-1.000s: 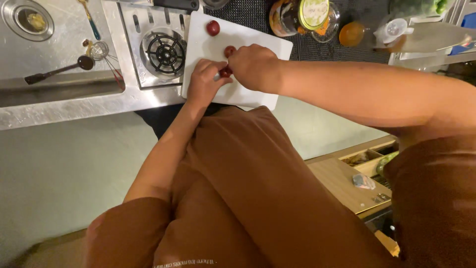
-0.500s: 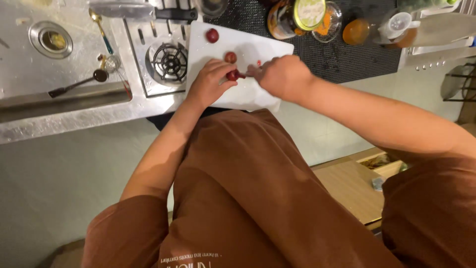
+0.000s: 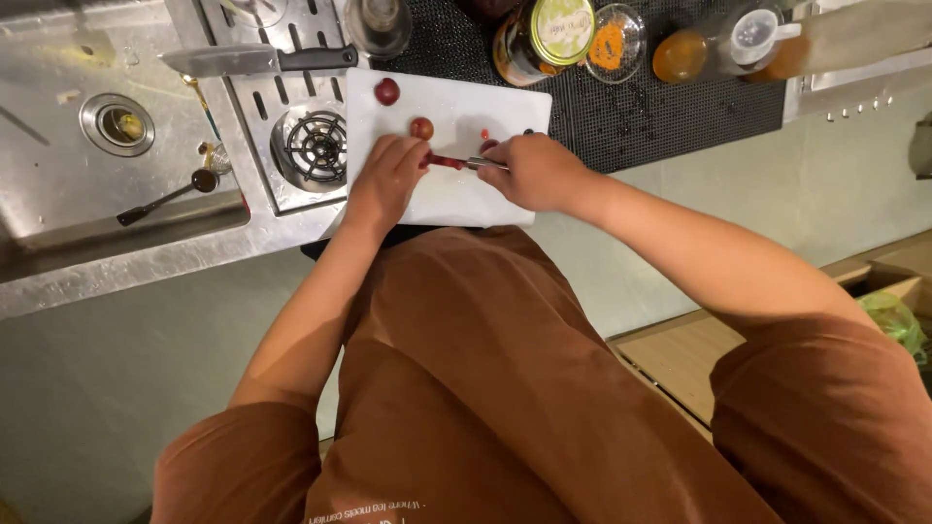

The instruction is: The person shakes a jar of cherries and tips several onto a cutting board, then pits each cherry with a small pitting tool. They move to the sink and continue pitting and trimming cherries with a knife over the basin, letting pits and trimmings fall into the sink.

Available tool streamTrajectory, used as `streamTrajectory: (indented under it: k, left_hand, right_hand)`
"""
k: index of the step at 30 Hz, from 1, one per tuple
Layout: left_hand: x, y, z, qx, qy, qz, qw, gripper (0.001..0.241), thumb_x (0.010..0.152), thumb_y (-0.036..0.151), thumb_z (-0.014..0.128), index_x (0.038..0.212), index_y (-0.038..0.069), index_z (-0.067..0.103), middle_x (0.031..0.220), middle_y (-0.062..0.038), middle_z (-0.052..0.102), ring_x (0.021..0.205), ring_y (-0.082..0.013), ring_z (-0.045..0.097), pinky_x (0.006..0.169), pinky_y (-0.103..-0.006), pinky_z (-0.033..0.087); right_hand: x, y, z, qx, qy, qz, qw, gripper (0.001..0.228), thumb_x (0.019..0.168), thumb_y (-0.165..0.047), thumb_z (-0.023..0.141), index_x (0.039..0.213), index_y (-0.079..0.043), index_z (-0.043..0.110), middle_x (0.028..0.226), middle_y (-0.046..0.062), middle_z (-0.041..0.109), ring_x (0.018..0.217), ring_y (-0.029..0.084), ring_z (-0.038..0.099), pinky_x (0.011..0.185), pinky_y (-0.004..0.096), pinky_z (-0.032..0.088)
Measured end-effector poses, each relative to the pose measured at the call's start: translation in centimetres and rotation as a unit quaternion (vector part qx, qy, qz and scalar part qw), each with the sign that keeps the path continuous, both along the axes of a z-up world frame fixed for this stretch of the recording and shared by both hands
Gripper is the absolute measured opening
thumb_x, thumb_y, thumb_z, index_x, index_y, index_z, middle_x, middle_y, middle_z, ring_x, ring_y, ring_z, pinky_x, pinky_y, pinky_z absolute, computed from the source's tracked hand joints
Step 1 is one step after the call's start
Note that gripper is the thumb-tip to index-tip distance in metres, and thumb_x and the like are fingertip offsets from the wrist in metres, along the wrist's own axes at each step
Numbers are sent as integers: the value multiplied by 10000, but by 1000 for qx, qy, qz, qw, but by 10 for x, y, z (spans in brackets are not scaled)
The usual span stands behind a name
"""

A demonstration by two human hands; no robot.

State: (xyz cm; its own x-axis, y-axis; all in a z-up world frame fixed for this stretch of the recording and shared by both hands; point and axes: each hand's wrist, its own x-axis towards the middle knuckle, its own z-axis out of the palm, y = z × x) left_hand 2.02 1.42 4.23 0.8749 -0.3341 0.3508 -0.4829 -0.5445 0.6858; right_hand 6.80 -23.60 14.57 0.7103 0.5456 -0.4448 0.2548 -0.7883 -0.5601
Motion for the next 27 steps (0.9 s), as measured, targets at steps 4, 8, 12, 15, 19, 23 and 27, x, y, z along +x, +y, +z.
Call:
streamTrajectory:
  k: [4, 8, 12, 15, 19, 23, 27]
  left_hand:
    - [-8, 12, -3, -21, 42, 57, 997, 349, 863, 17, 810, 1178, 51, 663, 1198, -82, 676, 1125, -300, 607, 969, -375, 522]
    - [-11, 15, -11, -57, 53, 59, 995, 392, 819, 34, 838, 1170, 32, 662, 1181, -130, 662, 1111, -346, 597, 961, -424, 512]
    - [-15, 13, -19, -114, 77, 94, 986, 386, 833, 13, 826, 1176, 22, 649, 1217, -132, 655, 1130, -348, 632, 979, -405, 533]
    - [-18, 11, -4, -202, 154, 102, 962, 353, 880, 46, 797, 1183, 33, 617, 1243, -114, 615, 1085, -287, 688, 960, -359, 589]
    - [1, -5, 17, -187, 105, 117, 970, 369, 882, 83, 849, 1179, 51, 634, 1223, -102, 622, 1072, -285, 661, 942, -377, 573]
    - [40, -29, 16, -66, 63, 53, 994, 474, 886, 146, 842, 1314, 98, 644, 1175, -86, 677, 1156, -313, 566, 1019, -435, 440]
    - [58, -48, -13, -8, 61, -20, 998, 604, 853, 191, 843, 1407, 156, 604, 1076, -34, 726, 1119, -267, 556, 985, -432, 327]
  right_hand:
    - [-8, 6, 53, -120, -106, 44, 986, 350, 975, -327, 651, 1228, -103, 745, 772, 230, 717, 705, 425, 665, 645, 520, 521]
    - [-5, -33, 34, -22, -36, -43, 998, 323, 961, -323, 679, 1128, -62, 768, 851, 196, 741, 734, 353, 692, 693, 444, 548]
    - [-7, -51, 16, 19, 119, -173, 978, 315, 982, -316, 700, 1134, -53, 785, 722, 102, 711, 630, 148, 587, 616, 339, 517]
    - [-18, -47, 19, 18, 232, -328, 916, 318, 958, -300, 713, 1136, -50, 795, 679, 15, 605, 571, 122, 429, 519, 335, 377]
    - [-37, -59, 1, 33, 231, -356, 905, 324, 968, -299, 710, 1111, -21, 797, 663, -3, 571, 567, 117, 408, 505, 326, 347]
    - [-58, -62, -11, 62, 192, -296, 934, 300, 958, -278, 710, 1121, -37, 782, 695, -23, 638, 634, 68, 494, 567, 280, 454]
    - [-66, -64, -13, 47, 173, -261, 949, 290, 969, -284, 702, 1088, -34, 789, 716, -7, 659, 670, 74, 535, 613, 283, 487]
